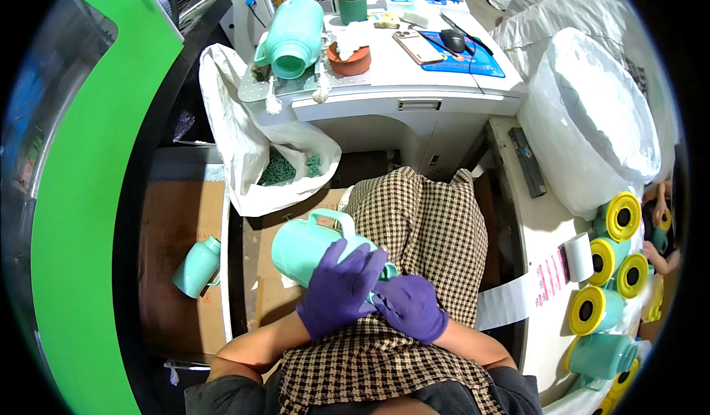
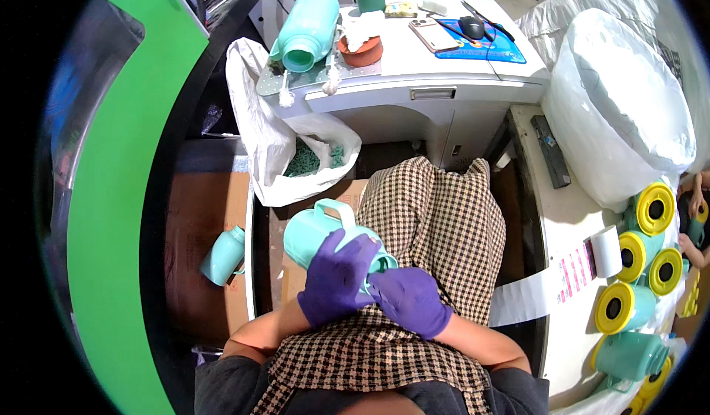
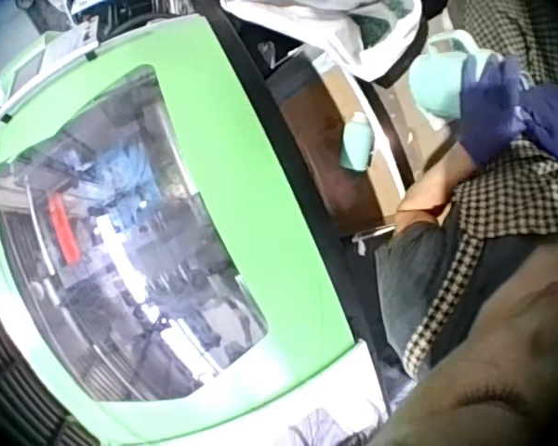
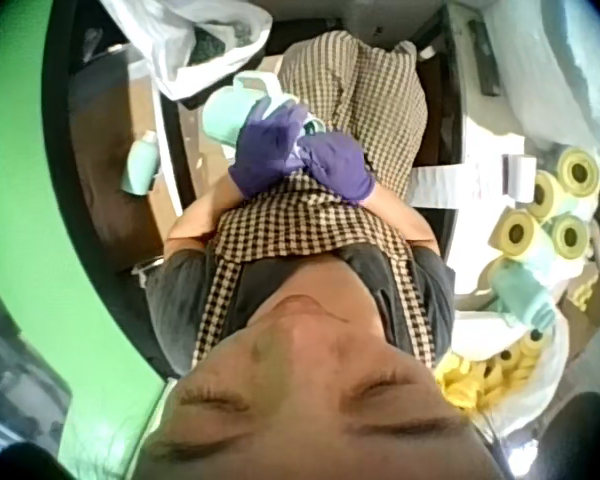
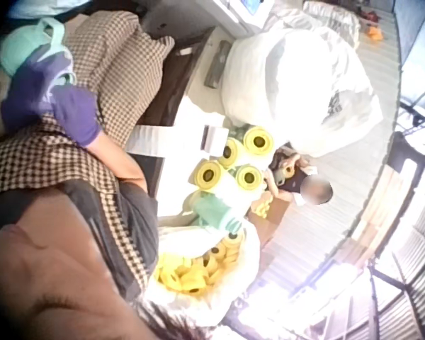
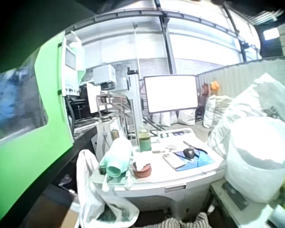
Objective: The person sits on the floor and repeatedly assembles teal plastic pitchers by inserting green inserts and screwing on yellow lids. They handle each pitcher one at a time, placing completed units into a white bag.
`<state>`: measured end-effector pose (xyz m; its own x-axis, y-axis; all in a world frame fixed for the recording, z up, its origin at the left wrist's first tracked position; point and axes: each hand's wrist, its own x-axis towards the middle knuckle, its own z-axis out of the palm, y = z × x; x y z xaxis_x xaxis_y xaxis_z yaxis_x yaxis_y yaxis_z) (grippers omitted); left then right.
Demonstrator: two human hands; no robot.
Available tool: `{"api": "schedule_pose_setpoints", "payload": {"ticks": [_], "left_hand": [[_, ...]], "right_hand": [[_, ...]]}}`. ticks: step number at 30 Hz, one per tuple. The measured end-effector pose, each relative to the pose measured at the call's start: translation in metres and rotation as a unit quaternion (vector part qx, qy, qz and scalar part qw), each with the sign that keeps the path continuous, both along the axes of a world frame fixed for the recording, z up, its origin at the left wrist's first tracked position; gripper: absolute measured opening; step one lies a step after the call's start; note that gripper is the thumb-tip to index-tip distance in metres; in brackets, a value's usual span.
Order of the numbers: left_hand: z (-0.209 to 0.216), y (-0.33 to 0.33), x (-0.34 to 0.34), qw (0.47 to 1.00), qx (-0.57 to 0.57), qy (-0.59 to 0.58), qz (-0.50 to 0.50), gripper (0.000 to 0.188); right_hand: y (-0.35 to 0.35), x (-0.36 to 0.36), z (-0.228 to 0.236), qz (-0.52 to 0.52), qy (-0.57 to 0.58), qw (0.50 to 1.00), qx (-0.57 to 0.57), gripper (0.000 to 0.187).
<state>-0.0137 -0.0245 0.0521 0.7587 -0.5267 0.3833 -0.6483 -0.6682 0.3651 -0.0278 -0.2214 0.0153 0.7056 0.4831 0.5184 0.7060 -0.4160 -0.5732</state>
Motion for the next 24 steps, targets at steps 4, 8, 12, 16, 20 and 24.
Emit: {"api": "schedule_pose_setpoints", "payload": {"ticks": [4, 8, 12, 16, 20, 24], "left_hand": [[0.003, -0.014, -0.026, 0.984, 0.095, -0.147, -0.023, 0.030], [0.007, -0.023, -0.028, 0.983, 0.091, -0.157, -0.011, 0.035], [-0.028, 0.008, -0.022, 0.988, 0.150, 0.026, -0.036, 0.045], [-0.033, 0.099, -0.033, 0.956, 0.125, 0.183, 0.192, 0.092], [-0.045, 0.098, -0.049, 0.965, -0.080, 0.070, 0.239, 0.095], [-0.038, 0.066, -0.053, 0.980, 0.034, -0.061, 0.188, 0.082]], "right_hand": [[-0.028, -0.003, 0.028, 0.154, 0.142, 0.975, -0.069, 0.018], [-0.040, 0.001, 0.041, 0.158, 0.368, 0.910, -0.108, 0.021], [-0.110, 0.010, 0.045, 0.127, 0.032, 0.991, -0.039, 0.024], [-0.216, -0.007, 0.124, -0.238, 0.007, 0.938, 0.251, 0.015], [-0.199, -0.009, 0.120, -0.127, -0.167, 0.957, 0.200, 0.040], [-0.010, 0.102, 0.060, 0.068, -0.197, 0.975, 0.078, 0.056]]}}
